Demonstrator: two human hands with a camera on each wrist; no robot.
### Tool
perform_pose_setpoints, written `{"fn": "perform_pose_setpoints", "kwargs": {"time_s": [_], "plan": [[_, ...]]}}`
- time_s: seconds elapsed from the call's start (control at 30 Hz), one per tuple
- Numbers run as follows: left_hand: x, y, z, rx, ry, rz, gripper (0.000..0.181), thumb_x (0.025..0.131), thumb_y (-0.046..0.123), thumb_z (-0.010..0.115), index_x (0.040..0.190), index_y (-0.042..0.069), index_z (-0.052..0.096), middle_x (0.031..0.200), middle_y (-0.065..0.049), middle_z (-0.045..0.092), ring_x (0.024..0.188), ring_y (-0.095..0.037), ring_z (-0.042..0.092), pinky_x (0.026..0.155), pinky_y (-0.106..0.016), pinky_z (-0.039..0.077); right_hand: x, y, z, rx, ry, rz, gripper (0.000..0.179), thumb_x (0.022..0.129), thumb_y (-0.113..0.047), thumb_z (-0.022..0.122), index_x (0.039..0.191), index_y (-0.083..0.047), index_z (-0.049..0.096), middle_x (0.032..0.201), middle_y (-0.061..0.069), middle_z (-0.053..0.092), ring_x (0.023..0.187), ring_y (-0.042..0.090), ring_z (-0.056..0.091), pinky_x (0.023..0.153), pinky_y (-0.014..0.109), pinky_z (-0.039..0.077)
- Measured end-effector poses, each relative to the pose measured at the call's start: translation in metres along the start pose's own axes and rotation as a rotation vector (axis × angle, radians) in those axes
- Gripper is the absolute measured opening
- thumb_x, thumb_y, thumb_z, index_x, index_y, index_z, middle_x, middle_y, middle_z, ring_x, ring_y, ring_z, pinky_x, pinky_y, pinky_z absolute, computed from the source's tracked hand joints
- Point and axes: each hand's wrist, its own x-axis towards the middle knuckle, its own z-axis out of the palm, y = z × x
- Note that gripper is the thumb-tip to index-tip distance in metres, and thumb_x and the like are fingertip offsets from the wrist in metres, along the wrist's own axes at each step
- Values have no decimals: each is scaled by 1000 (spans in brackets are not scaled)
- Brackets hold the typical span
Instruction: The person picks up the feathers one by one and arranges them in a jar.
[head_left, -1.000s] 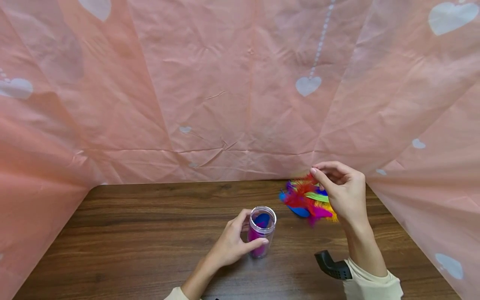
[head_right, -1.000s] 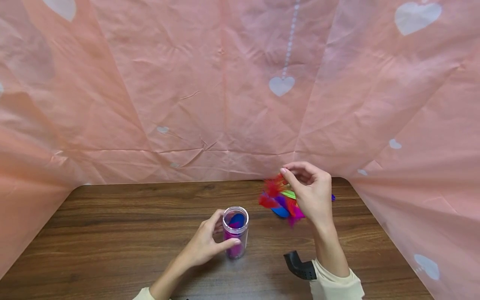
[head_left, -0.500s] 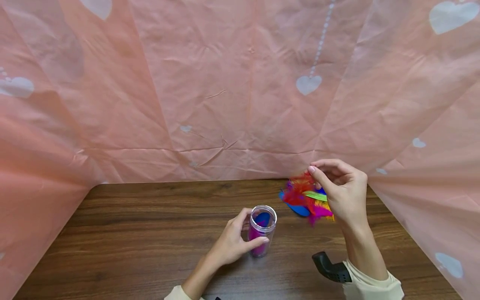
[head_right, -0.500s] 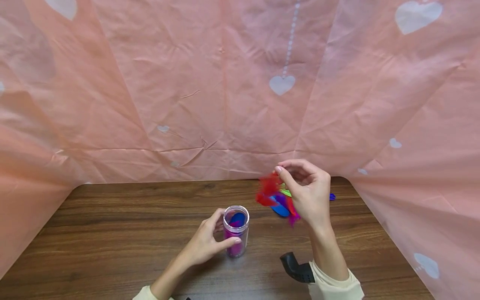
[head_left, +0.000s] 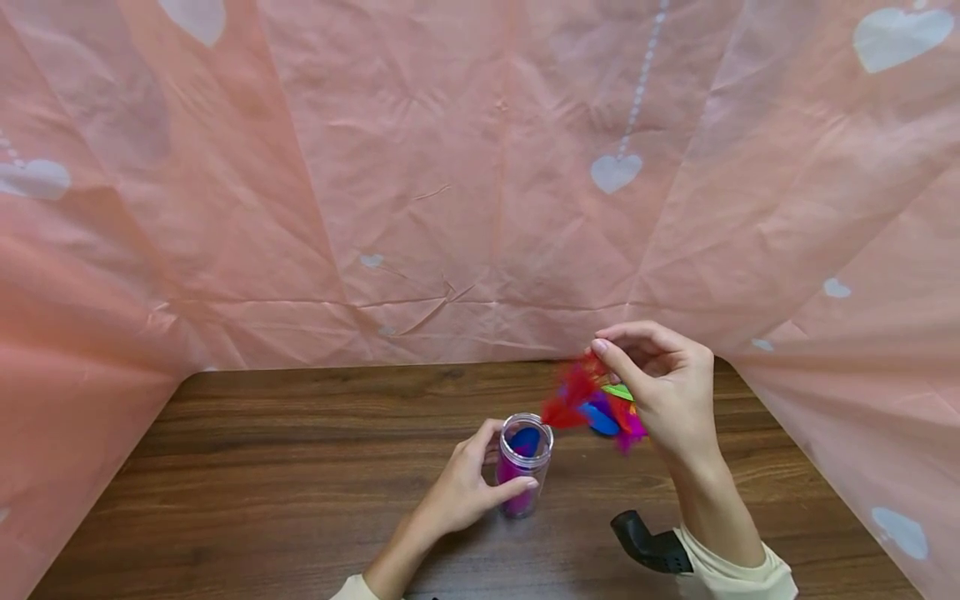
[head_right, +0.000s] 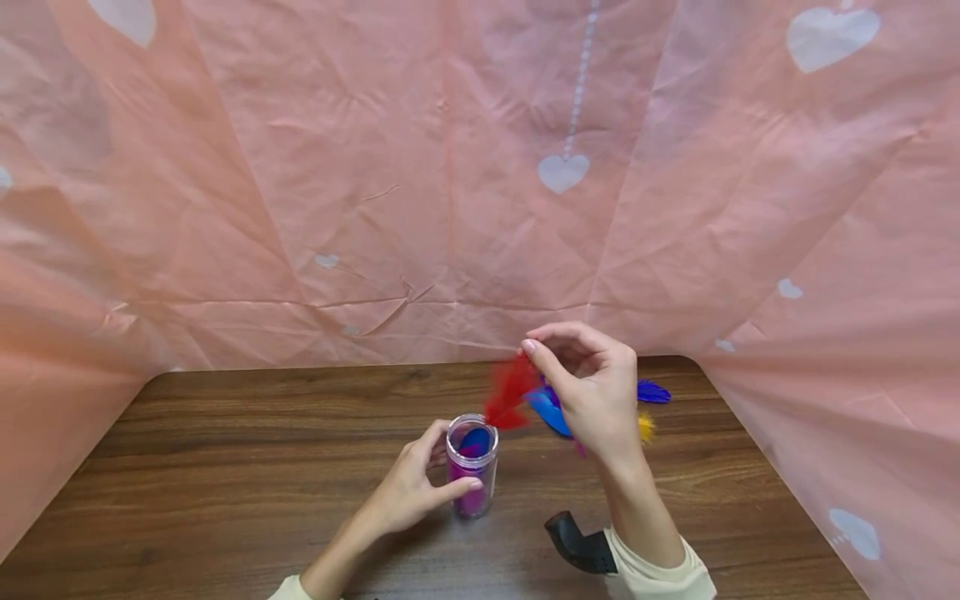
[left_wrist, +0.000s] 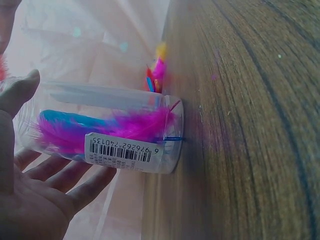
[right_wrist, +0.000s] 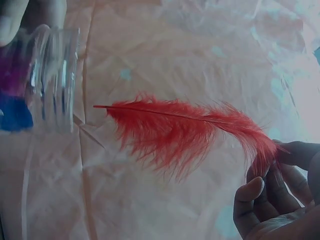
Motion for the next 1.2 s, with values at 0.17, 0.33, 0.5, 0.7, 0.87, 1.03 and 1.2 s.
{"fn": "perform_pose_setpoints", "kwargs": {"time_s": [0.17, 0.33, 0.5, 0.7, 0.87, 1.03, 1.2], "plan": [[0, 0, 0, -4, -3, -13, 53, 88, 16, 85, 131, 4, 56, 123, -13, 70, 113, -25, 69, 98, -32, 58, -3, 7, 6, -41, -53, -16, 8, 85, 18, 73, 90, 12, 72, 80, 6, 76, 67, 12, 69, 61, 17, 57], [1, 3, 0, -16, -7, -40, 55, 87, 15, 86, 131, 6, 55, 126, -10, 70, 115, -21, 68, 99, -32, 57, -5, 16, 12, -61, -105, -10, 10, 85, 17, 74, 91, 9, 73, 80, 6, 75, 65, 12, 65, 57, 17, 54], [0, 3, -1, -14, -10, -25, 55, 86, 14, 86, 131, 6, 55, 127, -9, 69, 116, -19, 67, 100, -35, 57, -7, 24, 16, -52, -149, 4, 9, 87, 16, 73, 91, 8, 74, 81, 6, 74, 67, 13, 66, 62, 18, 56], [0, 2, -1, -11, -15, -15, 55, 87, 14, 85, 132, 5, 54, 129, -10, 69, 118, -21, 67, 101, -37, 57, -10, 35, 17, -78, -219, 15, 9, 89, 14, 72, 92, 6, 74, 81, 6, 75, 68, 14, 68, 64, 20, 59], [0, 2, -1, -14, -14, -9, 55, 87, 13, 85, 132, 4, 54, 128, -10, 69, 117, -20, 67, 100, -36, 57, -12, 44, 15, -107, -266, 14, 11, 87, 15, 73, 93, 5, 74, 82, 7, 75, 68, 13, 69, 64, 23, 60], [0, 2, 0, -9, -7, -6, 55, 86, 13, 86, 131, 5, 55, 126, -9, 70, 116, -18, 68, 100, -36, 57, -15, 49, 14, -153, -310, 24, 11, 87, 12, 75, 93, 2, 74, 84, 5, 76, 69, 14, 68, 63, 23, 59], [-1, 2, 0, -10, -10, -3, 55, 87, 13, 86, 131, 5, 55, 127, -9, 70, 117, -19, 68, 100, -35, 57, -19, 52, 14, -185, -369, 35, 9, 88, 7, 77, 94, 1, 74, 86, 7, 75, 71, 14, 68, 63, 24, 58]]}}
